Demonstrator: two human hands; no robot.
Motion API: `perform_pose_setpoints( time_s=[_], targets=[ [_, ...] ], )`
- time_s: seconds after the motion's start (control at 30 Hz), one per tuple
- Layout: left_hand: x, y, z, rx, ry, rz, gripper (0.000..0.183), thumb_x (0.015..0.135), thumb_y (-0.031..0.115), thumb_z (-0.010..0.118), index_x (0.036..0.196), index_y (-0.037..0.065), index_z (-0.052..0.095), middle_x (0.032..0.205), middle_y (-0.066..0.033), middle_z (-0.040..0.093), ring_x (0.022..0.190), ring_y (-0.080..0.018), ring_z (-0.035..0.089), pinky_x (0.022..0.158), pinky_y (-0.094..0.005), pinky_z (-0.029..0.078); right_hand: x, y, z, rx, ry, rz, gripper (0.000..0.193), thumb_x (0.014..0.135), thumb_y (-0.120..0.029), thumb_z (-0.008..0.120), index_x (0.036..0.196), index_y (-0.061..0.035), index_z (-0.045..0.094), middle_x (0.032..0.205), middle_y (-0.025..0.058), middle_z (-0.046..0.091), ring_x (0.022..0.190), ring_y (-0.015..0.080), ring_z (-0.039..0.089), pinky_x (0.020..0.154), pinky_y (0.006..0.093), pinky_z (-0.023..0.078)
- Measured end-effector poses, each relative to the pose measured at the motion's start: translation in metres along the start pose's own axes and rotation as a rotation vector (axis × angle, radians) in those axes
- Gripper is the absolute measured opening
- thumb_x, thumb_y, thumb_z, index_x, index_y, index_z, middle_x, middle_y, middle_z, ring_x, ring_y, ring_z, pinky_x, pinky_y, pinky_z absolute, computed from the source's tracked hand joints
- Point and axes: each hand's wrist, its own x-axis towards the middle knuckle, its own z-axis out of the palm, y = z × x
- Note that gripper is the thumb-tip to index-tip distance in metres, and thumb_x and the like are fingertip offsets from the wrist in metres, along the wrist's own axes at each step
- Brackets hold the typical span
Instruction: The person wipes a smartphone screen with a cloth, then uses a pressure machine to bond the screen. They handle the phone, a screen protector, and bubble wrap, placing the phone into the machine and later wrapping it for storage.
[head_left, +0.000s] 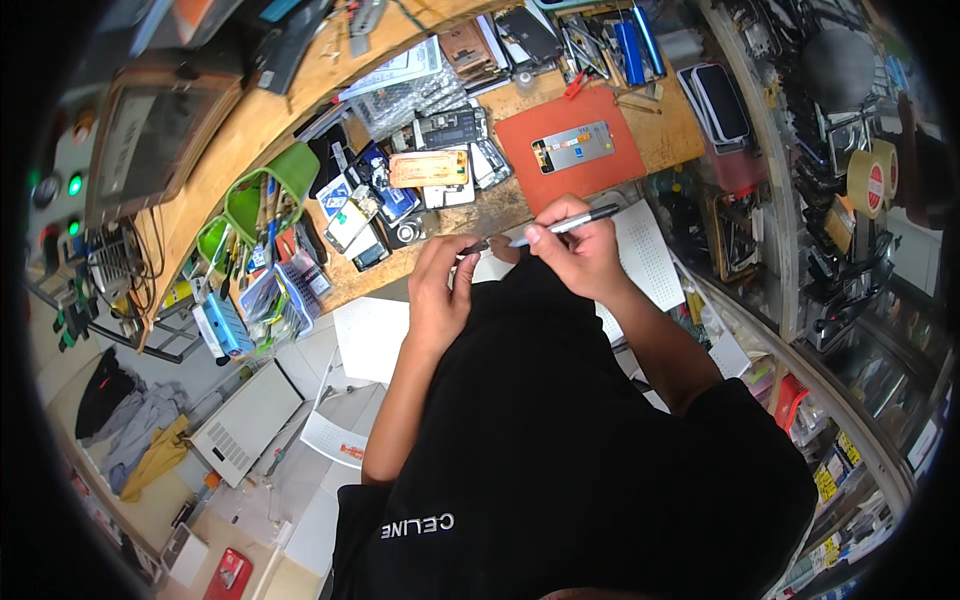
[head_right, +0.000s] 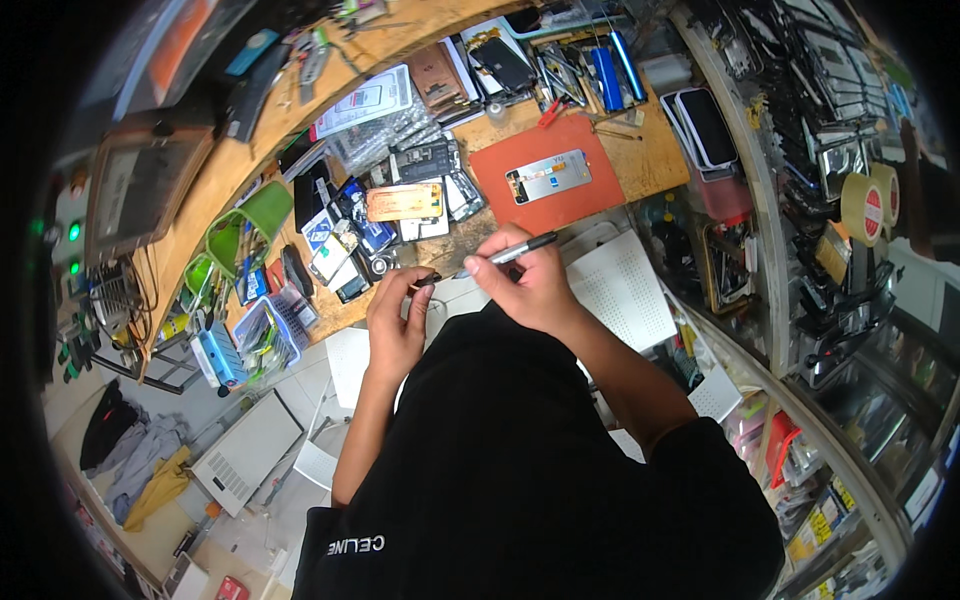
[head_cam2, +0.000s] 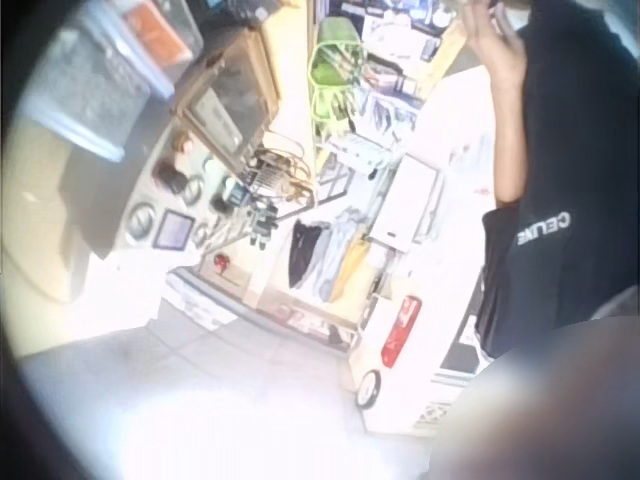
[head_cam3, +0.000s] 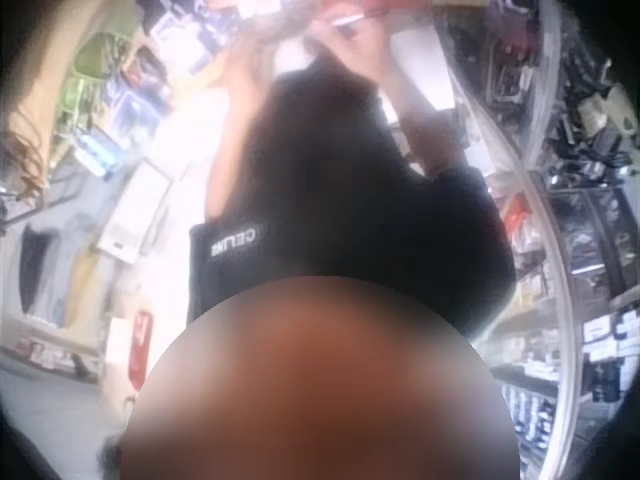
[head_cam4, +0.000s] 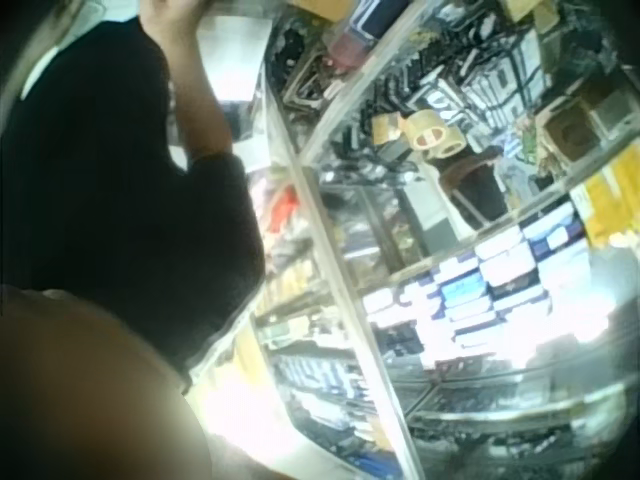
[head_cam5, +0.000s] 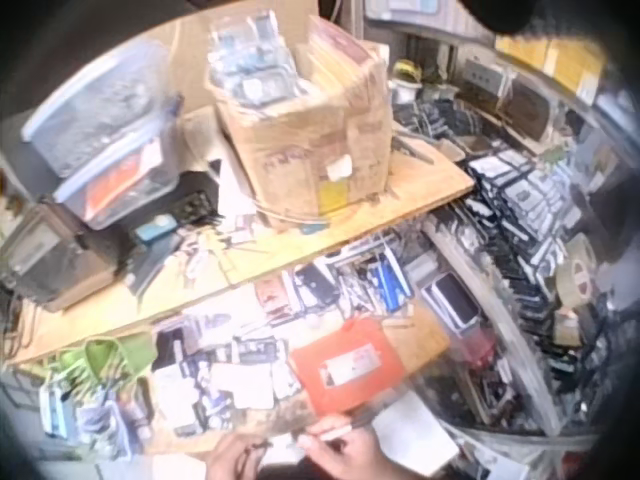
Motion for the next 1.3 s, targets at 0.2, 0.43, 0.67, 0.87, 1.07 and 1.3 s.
perform_pose_setpoints(
  time_s=[0.2,0.43,0.67,0.87,1.07,1.3],
  targets=[
    [-0.031,-0.001,-0.017,-0.049,0.047,0.064,0.015,0.095,-0.002,0.07,0.11,0.0,0.071,0.098,-0.015,0.07,0.088,-0.0317,0.07,0.077,-0.0386,0.055,-0.006,0.0,0.054,0.065,-0.11,0.051,0.016,0.095,-0.011,0.08,0.093,-0.0022,0.067,0.076,0.0005,0.067,0.066,0.0041,0.058,0.057,0.0239,0.045],
    [-0.048,0.009,-0.054,-0.053,0.232,0.029,0.012,0.095,0.002,0.072,0.108,0.001,0.073,0.092,-0.0143,0.07,0.081,-0.0298,0.068,0.074,-0.0362,0.055,0.005,-0.014,0.089,0.038,-0.331,0.15,0.014,0.101,-0.01,0.072,0.11,-0.0022,0.065,0.084,0.002,0.067,0.068,0.0051,0.057,0.063,0.0246,0.049],
    [-0.028,0.039,-0.211,0.763,0.553,0.018,0.017,0.095,0.0,0.071,0.112,0.001,0.072,0.098,-0.0162,0.07,0.085,-0.0305,0.069,0.077,-0.04,0.054,0.015,0.01,0.049,0.129,-0.143,0.184,0.04,0.11,-0.033,0.06,0.135,-0.0013,0.058,0.108,0.0076,0.07,0.091,0.0104,0.066,0.075,0.0263,0.053],
    [0.062,0.003,-0.206,0.946,0.365,-0.123,0.019,0.101,0.009,0.067,0.115,-0.001,0.073,0.1,-0.017,0.072,0.091,-0.0334,0.071,0.079,-0.0439,0.054,-0.006,0.095,-0.036,-0.305,0.19,0.226,0.016,0.103,-0.014,0.066,0.11,-0.0002,0.07,0.088,0.0046,0.072,0.072,0.0093,0.065,0.067,0.0273,0.053],
    [0.066,0.038,-0.126,0.493,0.634,0.22,0.009,0.103,0.003,0.065,0.102,-0.004,0.071,0.093,-0.0108,0.073,0.08,-0.0212,0.064,0.071,-0.0326,0.051,-0.015,0.163,-0.088,-0.427,0.452,0.461,0.013,0.095,-0.015,0.071,0.101,-0.0028,0.072,0.091,0.0142,0.076,0.084,0.0274,0.075,0.076,0.0382,0.058],
    [0.154,-0.041,0.103,0.104,-0.303,0.209,0.014,0.095,-0.001,0.065,0.108,-0.002,0.071,0.1,-0.0222,0.071,0.093,-0.0421,0.069,0.085,-0.0468,0.055,0.044,0.203,-0.05,-0.707,0.627,0.529,0.022,0.089,-0.02,0.078,0.101,-0.0028,0.073,0.095,0.0163,0.074,0.088,0.0356,0.074,0.078,0.0477,0.059]
  ],
)
